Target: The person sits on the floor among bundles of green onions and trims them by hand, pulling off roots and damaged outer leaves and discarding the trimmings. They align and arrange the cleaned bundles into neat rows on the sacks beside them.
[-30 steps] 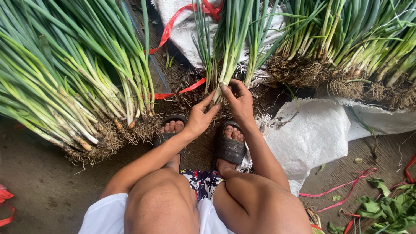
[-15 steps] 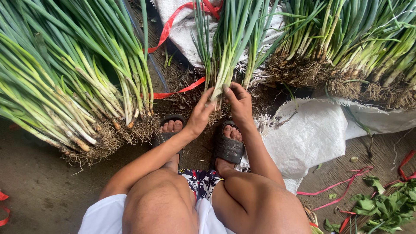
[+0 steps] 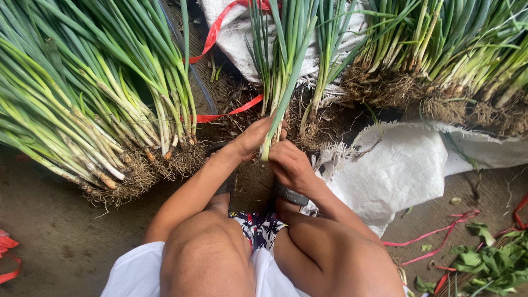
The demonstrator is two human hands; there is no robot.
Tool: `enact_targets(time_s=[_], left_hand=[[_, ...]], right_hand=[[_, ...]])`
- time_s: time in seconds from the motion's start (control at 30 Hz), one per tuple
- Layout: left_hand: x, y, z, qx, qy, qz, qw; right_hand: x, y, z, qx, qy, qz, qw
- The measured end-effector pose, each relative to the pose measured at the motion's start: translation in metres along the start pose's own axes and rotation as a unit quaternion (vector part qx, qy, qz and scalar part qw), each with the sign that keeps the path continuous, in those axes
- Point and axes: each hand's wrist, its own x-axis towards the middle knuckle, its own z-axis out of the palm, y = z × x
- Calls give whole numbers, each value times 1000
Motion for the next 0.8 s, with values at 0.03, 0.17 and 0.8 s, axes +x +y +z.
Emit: enact_targets(time_s=[0.03,0.17,0.8], left_hand=[[-4,3,4,-3,1,-9,1000],[-9,17,22,19,0,4,1000],[14,119,-12,36,92,136,986]], right_hand=[[-2,-7,-4,-3,-18,-19,1000],[-3,-25,-27,-5,-52,-77,996],[10,-41,-92,135,-171,-21,976]])
